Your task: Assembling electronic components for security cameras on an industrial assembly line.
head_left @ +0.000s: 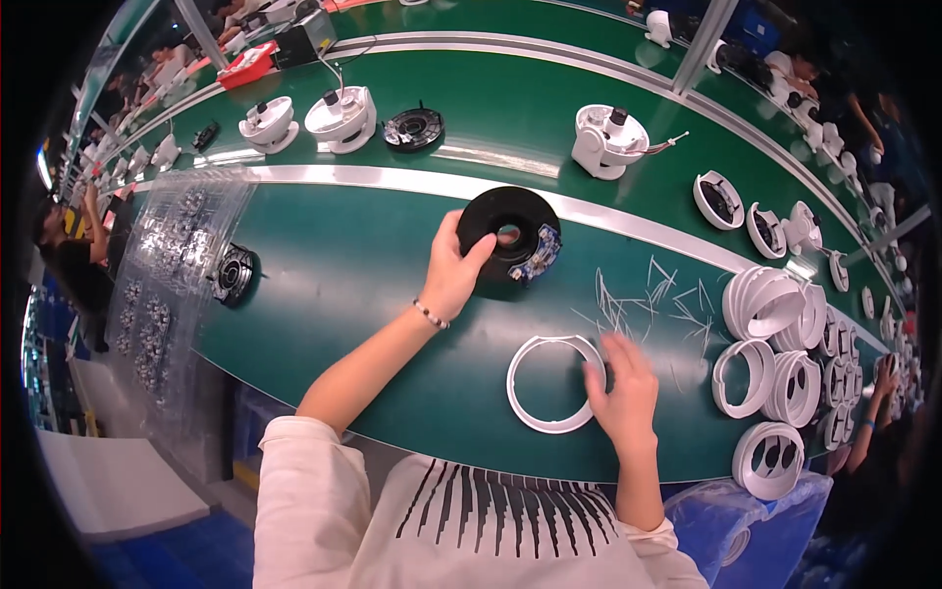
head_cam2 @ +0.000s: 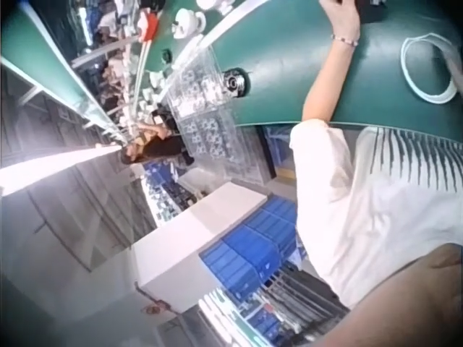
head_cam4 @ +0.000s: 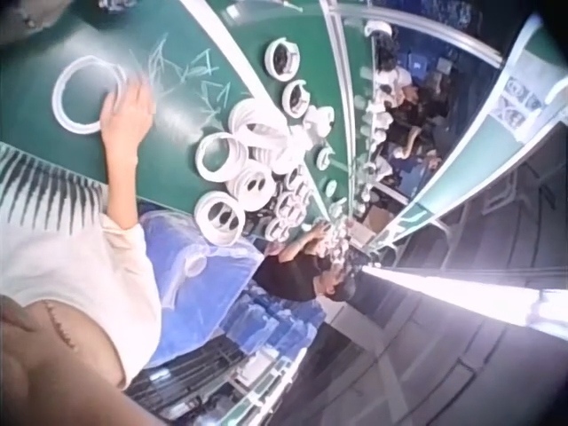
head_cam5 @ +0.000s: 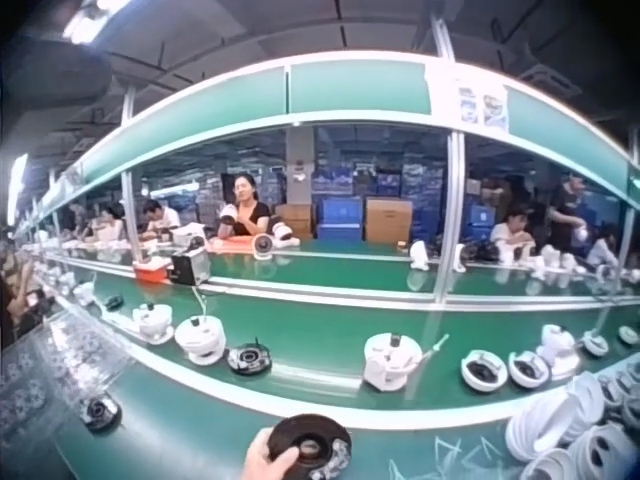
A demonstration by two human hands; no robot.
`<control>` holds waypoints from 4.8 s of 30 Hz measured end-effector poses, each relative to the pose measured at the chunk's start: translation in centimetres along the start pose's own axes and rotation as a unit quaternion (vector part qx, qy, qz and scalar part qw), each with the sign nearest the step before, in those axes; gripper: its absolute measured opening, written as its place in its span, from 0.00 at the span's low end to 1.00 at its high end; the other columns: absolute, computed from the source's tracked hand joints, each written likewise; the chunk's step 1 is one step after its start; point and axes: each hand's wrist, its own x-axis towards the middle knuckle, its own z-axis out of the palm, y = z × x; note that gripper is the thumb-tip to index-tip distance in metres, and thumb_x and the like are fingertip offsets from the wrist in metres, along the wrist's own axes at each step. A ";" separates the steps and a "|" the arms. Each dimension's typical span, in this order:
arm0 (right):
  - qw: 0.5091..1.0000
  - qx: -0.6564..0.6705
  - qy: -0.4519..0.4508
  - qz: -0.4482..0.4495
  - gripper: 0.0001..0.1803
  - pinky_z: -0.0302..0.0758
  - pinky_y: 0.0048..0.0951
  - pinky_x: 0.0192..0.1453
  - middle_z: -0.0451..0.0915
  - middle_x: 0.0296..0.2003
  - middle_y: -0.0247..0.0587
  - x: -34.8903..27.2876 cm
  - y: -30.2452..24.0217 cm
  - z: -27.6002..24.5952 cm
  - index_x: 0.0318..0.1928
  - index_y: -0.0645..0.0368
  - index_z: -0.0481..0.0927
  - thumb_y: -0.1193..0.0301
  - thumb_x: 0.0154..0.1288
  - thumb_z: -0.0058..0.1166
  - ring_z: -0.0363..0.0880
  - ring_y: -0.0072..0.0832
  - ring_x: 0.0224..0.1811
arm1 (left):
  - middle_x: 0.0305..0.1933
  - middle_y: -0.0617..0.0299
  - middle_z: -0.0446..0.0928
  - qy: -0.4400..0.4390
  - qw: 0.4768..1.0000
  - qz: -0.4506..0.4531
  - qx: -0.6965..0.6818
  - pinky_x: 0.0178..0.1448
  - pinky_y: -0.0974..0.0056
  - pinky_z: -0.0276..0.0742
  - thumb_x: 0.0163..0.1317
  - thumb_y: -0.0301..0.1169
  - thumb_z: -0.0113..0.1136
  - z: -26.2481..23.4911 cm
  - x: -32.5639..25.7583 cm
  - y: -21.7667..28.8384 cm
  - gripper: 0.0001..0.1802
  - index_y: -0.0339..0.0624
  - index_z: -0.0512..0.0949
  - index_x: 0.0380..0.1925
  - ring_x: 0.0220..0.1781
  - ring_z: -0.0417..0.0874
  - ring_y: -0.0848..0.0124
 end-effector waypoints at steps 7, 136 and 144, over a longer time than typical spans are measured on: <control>0.971 -0.027 -0.237 0.011 0.64 0.50 0.46 0.63 0.47 0.61 0.60 0.0 -5.6 -0.7 0.62 0.66 0.46 0.57 0.25 0.71 0.49 0.53 0.62 | 0.47 0.58 0.69 0.041 0.989 -0.049 -0.133 0.51 0.68 0.70 0.61 0.21 0.43 -0.3 -4.3 0.6 0.15 0.37 0.59 0.48 0.47 0.72 0.73; 0.915 0.316 -0.251 0.019 0.61 0.55 0.39 0.62 0.55 0.59 0.52 7.1 -15.3 2.0 0.61 0.65 0.50 0.61 0.23 0.72 0.54 0.43 0.62 | 0.46 0.57 0.68 0.086 0.984 -0.108 -0.111 0.50 0.71 0.70 0.57 0.18 0.47 -14.8 -2.3 7.8 0.21 0.38 0.55 0.49 0.45 0.70 0.76; 0.778 0.595 -0.026 0.202 0.52 0.64 0.37 0.58 0.55 0.58 0.51 11.2 -19.9 7.8 0.62 0.61 0.48 0.73 0.36 0.67 0.58 0.36 0.60 | 0.54 0.55 0.62 0.003 0.998 -0.038 -0.051 0.62 0.65 0.59 0.53 0.12 0.45 -13.9 -4.5 7.2 0.29 0.36 0.51 0.54 0.57 0.64 0.70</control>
